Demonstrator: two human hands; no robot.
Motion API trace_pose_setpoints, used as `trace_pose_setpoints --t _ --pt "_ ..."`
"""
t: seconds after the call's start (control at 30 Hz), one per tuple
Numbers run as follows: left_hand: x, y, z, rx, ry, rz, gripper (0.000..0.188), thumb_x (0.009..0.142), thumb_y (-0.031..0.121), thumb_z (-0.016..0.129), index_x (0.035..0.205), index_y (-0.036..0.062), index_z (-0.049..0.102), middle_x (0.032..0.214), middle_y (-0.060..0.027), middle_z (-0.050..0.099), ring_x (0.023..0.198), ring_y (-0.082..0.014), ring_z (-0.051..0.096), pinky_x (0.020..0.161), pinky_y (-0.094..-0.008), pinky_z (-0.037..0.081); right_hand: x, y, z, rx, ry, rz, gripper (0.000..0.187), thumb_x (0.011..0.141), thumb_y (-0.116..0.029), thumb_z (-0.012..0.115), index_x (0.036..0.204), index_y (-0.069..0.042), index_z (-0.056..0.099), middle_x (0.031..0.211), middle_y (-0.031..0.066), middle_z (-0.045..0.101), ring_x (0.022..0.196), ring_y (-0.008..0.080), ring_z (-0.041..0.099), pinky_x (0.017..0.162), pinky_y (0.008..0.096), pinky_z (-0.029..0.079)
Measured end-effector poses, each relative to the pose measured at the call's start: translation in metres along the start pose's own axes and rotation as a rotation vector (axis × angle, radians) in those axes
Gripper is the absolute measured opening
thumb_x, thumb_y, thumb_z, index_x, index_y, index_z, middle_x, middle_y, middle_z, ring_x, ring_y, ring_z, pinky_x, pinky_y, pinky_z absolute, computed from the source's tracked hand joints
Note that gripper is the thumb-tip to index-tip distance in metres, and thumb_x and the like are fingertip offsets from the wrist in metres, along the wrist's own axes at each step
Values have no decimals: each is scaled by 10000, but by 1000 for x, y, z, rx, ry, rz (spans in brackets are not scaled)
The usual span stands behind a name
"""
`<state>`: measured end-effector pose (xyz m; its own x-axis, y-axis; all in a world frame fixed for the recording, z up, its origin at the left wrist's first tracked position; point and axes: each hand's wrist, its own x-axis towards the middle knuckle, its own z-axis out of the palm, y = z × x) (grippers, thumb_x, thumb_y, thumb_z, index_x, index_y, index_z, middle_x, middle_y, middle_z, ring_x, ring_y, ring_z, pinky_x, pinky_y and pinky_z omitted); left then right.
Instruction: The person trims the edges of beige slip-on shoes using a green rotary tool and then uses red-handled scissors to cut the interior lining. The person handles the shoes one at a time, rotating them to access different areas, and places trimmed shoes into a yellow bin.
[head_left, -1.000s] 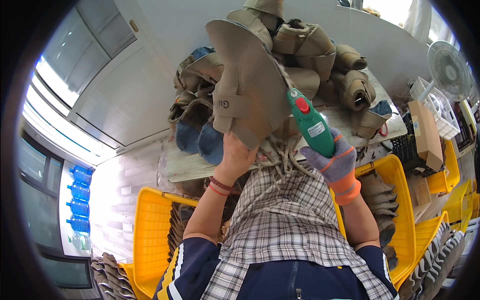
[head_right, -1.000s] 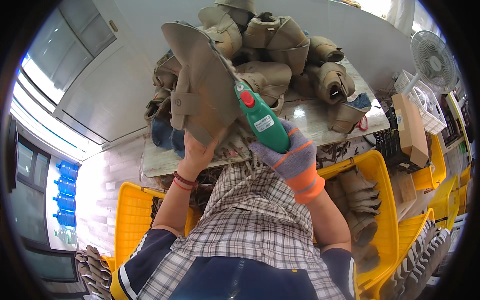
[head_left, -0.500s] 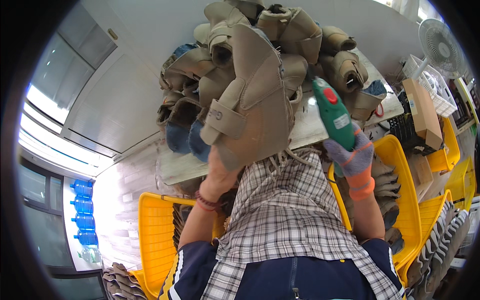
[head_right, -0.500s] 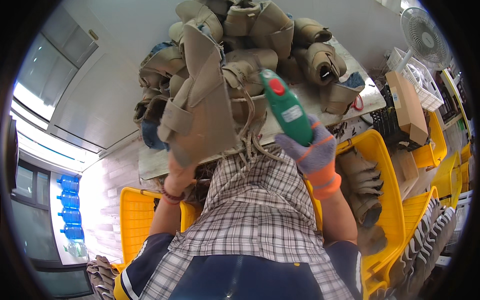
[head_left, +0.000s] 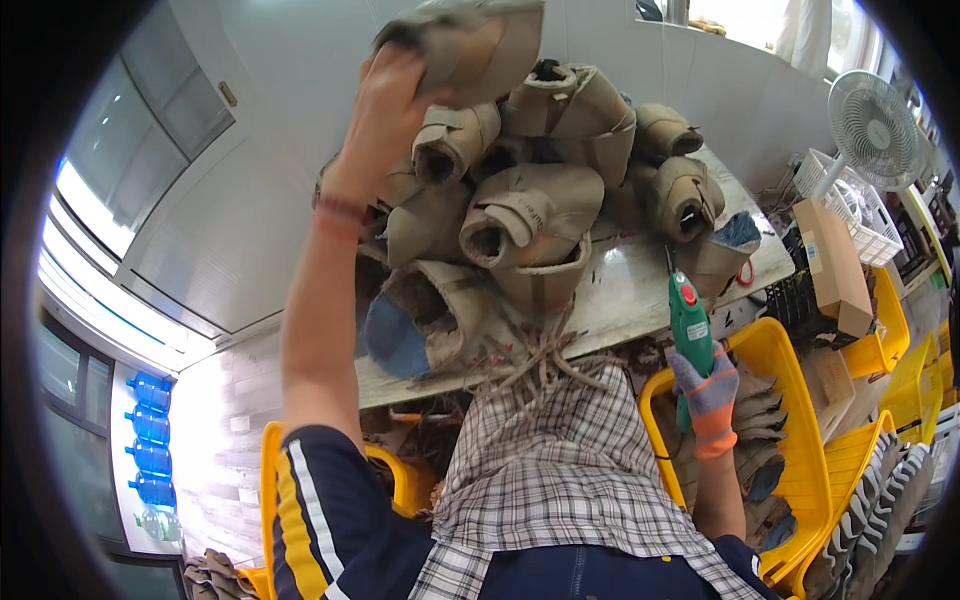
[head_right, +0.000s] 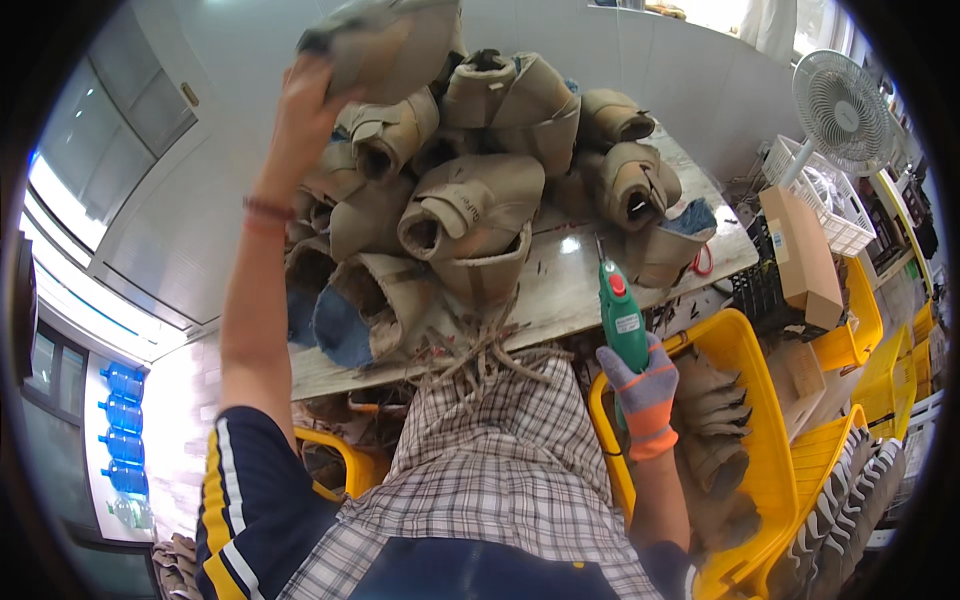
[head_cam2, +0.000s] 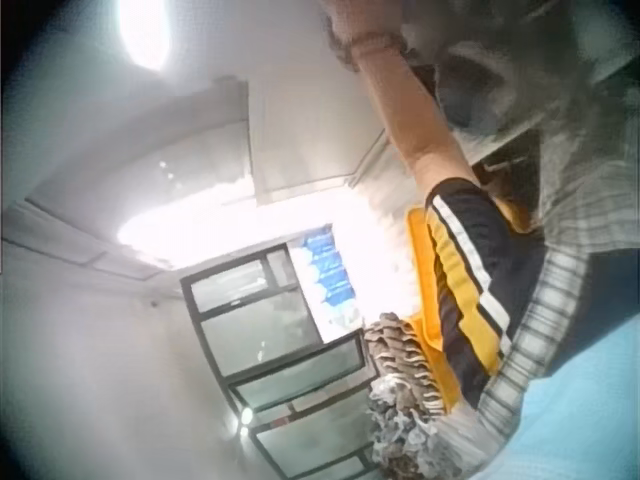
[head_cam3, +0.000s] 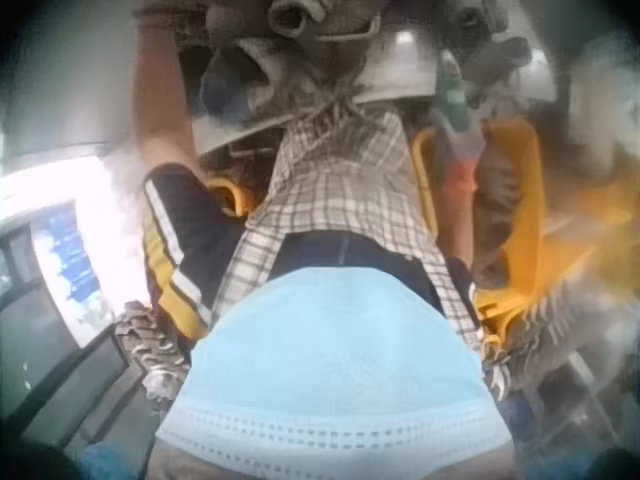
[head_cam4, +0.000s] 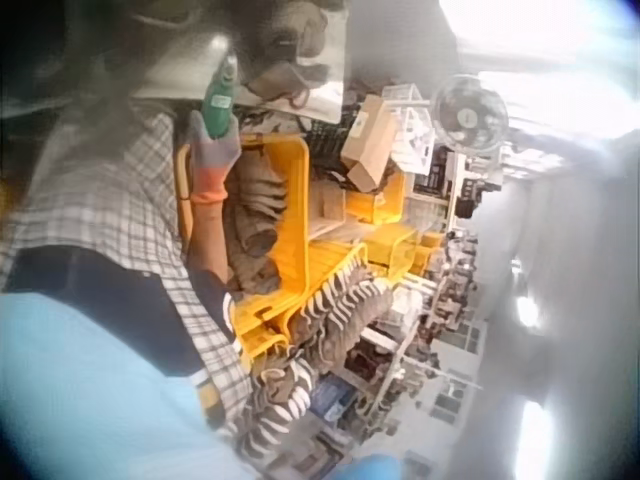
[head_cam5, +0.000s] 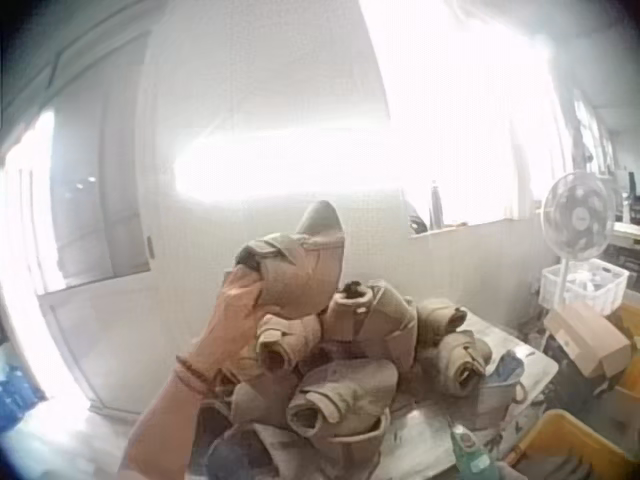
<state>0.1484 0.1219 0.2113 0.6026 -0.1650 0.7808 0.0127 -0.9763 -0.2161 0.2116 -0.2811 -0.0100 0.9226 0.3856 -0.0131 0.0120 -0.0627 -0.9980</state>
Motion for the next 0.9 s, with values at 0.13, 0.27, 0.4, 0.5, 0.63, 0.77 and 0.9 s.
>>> trace_pose_setpoints --t 0.13,0.27,0.4,0.5,0.63,0.77,0.9 --pt "115 -22 43 -92 -161 22 344 779 98 615 1115 45 562 1076 -159 579 1050 -338 514 917 -410 404 11 7 2 -4 8 10 342 743 -125 762 1004 0 580 758 -7 583 592 46 487 517 205 410" --pt "134 8 127 182 -385 283 188 815 117 526 972 62 614 968 -93 626 1028 -264 550 956 -415 361 18 9 7 1 10 46 342 737 -129 768 990 2 580 737 -10 583 598 44 490 524 202 407" --pt "111 6 182 336 -549 380 213 800 133 570 1002 86 615 1103 -77 585 1174 -232 474 1104 -429 189 23 3 10 -52 8 55 323 731 -117 761 972 0 581 709 -7 579 596 44 492 526 204 404" --pt "104 -3 183 230 -76 493 137 799 173 569 894 102 637 985 -80 606 1069 -240 532 974 -400 353 28 13 1 -12 59 78 309 747 -134 752 965 3 582 700 -16 568 566 44 464 507 213 395" --pt "90 -11 164 41 -242 336 418 739 129 648 1135 45 542 1325 -182 419 1265 -351 341 1050 -488 258 44 26 -7 -62 71 88 339 748 -184 769 977 -6 596 690 -15 568 547 50 466 491 217 389" --pt "82 18 117 9 -93 338 459 730 117 656 1174 78 546 1343 -177 422 1287 -352 327 1072 -473 251 45 39 -6 -52 41 94 301 758 -196 759 945 -18 603 706 -6 581 542 59 490 485 220 395" --pt "-22 92 91 -440 -102 -214 111 797 201 606 805 91 618 803 -95 593 885 -268 580 791 -364 447 34 41 -6 6 67 57 191 823 -165 688 890 -28 574 651 3 533 515 74 483 466 224 377"
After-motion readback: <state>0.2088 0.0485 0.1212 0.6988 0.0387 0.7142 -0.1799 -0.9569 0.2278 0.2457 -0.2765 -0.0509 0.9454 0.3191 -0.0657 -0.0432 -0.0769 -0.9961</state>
